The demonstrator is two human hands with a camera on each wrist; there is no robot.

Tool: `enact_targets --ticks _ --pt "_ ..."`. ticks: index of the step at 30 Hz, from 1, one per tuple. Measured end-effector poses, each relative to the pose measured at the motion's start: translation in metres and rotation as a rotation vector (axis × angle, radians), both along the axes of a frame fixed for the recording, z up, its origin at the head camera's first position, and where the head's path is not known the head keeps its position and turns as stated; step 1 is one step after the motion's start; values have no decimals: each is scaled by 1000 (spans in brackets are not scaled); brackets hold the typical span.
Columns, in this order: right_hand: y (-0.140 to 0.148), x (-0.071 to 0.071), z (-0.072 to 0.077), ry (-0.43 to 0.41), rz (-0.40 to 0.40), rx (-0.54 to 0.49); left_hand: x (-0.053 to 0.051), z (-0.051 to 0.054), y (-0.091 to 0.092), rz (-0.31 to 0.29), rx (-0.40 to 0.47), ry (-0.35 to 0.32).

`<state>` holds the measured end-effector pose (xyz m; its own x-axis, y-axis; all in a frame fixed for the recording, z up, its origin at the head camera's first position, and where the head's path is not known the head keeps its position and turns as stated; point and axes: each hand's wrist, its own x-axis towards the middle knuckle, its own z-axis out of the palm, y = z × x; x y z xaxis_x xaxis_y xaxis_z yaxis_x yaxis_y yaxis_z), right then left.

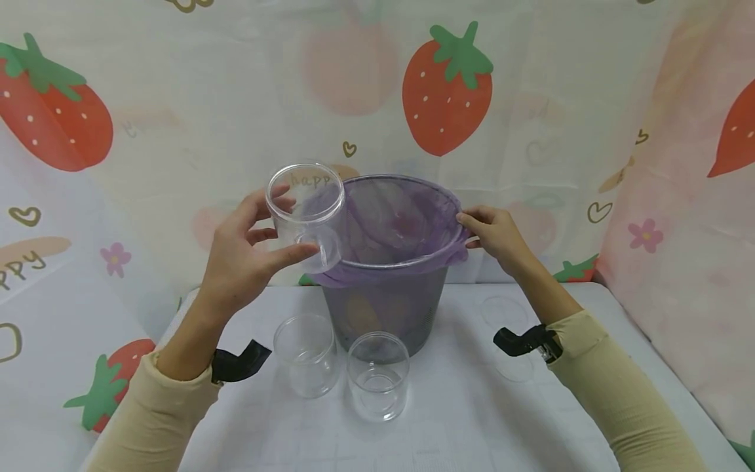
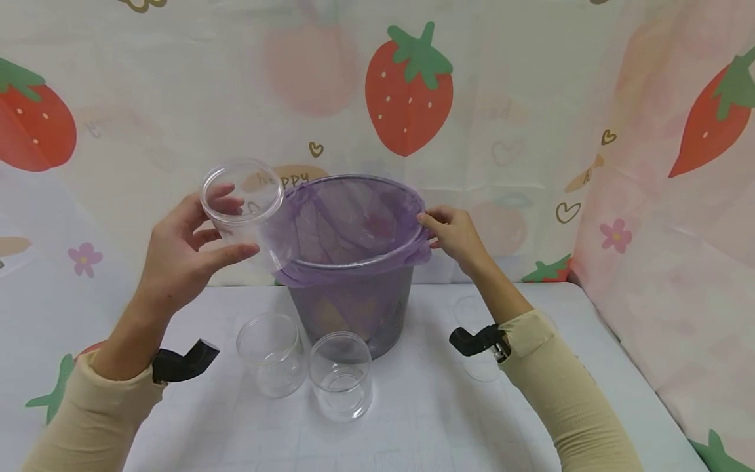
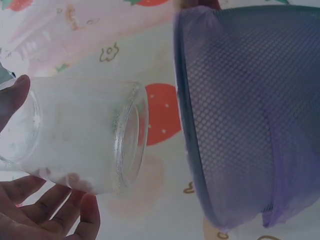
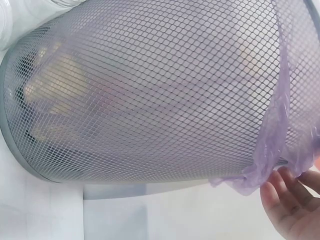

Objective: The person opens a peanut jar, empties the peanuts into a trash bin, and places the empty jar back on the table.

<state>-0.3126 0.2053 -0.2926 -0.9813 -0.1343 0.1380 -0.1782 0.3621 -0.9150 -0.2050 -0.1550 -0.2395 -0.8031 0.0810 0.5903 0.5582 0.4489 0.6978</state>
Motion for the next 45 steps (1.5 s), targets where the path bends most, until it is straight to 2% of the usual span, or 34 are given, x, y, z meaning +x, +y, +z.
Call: enact_targets --ticks 6,12,25,31,37,45 --pt "-1 0 0 1 3 -1 7 -5 5 -75 22 25" --pt "-1 1 0 -4 1 -4 11 -6 9 -142 31 21" --pt "-1 0 -1 5 5 -13 21 -23 29 -219 17 20" --pt "-1 -1 -1 4 3 -16 26 -35 44 -258 24 1" --pt "-1 0 -2 1 -3 -21 27 -52 60 -311 43 -59" --pt "-2 -1 -1 6 -3 -36 32 -71 79 -353 54 -56"
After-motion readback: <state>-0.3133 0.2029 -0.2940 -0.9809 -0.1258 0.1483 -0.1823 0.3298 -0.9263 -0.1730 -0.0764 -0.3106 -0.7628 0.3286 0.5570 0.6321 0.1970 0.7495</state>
